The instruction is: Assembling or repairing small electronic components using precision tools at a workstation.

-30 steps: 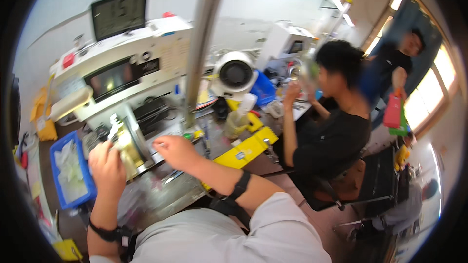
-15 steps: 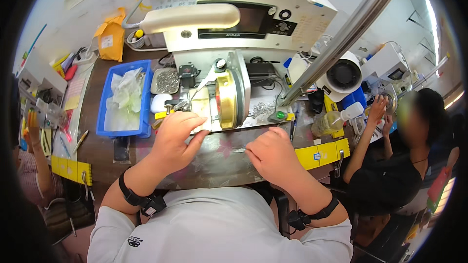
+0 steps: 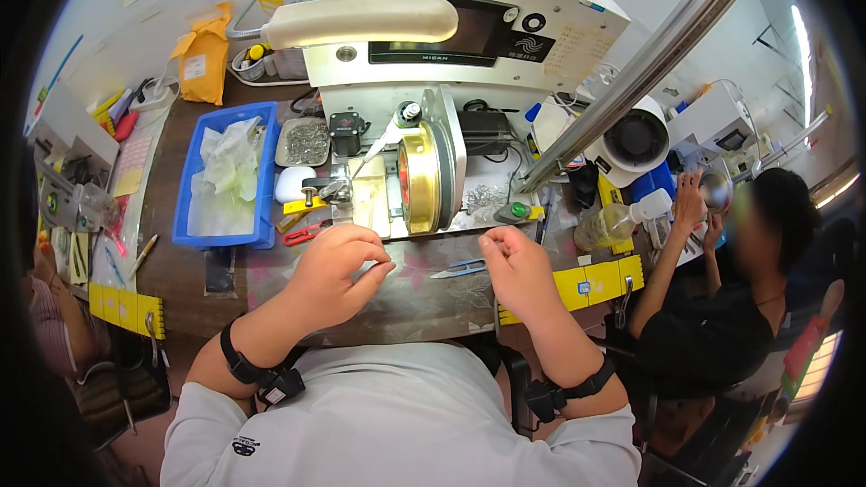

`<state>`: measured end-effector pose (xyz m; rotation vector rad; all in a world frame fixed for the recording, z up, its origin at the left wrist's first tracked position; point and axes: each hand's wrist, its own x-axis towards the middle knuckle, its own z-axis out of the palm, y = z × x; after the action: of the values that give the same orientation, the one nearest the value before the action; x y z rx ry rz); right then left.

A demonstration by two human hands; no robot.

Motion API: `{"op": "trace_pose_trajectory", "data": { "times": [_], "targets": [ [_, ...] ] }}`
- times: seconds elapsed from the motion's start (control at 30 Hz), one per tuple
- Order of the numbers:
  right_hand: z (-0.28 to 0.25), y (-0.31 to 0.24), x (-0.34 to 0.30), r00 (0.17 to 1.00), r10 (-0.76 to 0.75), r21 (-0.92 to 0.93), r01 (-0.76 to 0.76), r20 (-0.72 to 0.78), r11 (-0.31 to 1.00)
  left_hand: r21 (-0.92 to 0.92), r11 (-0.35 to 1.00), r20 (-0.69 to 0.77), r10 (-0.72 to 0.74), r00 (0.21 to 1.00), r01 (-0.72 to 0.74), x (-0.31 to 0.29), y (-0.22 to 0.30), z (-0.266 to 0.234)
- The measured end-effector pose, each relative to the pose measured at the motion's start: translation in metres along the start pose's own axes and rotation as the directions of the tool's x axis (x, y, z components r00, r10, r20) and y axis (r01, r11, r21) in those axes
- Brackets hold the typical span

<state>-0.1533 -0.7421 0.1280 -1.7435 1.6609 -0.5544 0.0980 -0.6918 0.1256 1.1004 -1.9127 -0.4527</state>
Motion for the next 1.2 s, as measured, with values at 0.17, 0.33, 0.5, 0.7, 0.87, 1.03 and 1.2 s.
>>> {"op": "trace_pose_trajectory", "data": {
  "times": [0.17,0.33,0.5,0.7,0.87,1.03,1.2],
  "targets": [
    [0.018,0.001,0.011,0.975,0.027,0.575,-0.152,0.220,0.804,-0.012,1.000,-0.022,0.004,1.000,-0.005,-0.001,0.003,0.000],
    [0.028,-0.009,0.023,0.980,0.073,0.738,-0.187,0.184,0.648,-0.005,1.000,0.011,-0.017,1.000,0.017,-0.002,0.004,-0.001],
    [0.029,-0.012,0.026,0.977,0.089,0.751,-0.207,0.195,0.627,0.001,1.000,0.009,-0.010,1.000,0.010,-0.003,0.004,0.000],
    [0.037,-0.022,0.031,0.990,0.082,0.778,-0.139,0.113,0.613,-0.012,1.000,0.008,-0.018,1.000,0.018,-0.004,0.004,0.004],
    [0.042,-0.014,0.047,0.987,0.137,0.740,-0.028,-0.086,0.672,-0.010,1.000,0.058,-0.003,0.998,0.003,-0.002,0.006,0.006],
    [0.016,-0.006,-0.010,0.888,-0.309,0.110,0.365,-0.341,0.925,-0.050,0.998,0.072,-0.022,0.997,0.026,-0.006,-0.001,0.005],
    [0.007,-0.023,-0.041,0.534,-0.844,-0.298,0.800,-0.042,0.521,-0.334,0.940,0.145,-0.014,0.989,0.062,0.008,0.015,0.011]
  ]
}}
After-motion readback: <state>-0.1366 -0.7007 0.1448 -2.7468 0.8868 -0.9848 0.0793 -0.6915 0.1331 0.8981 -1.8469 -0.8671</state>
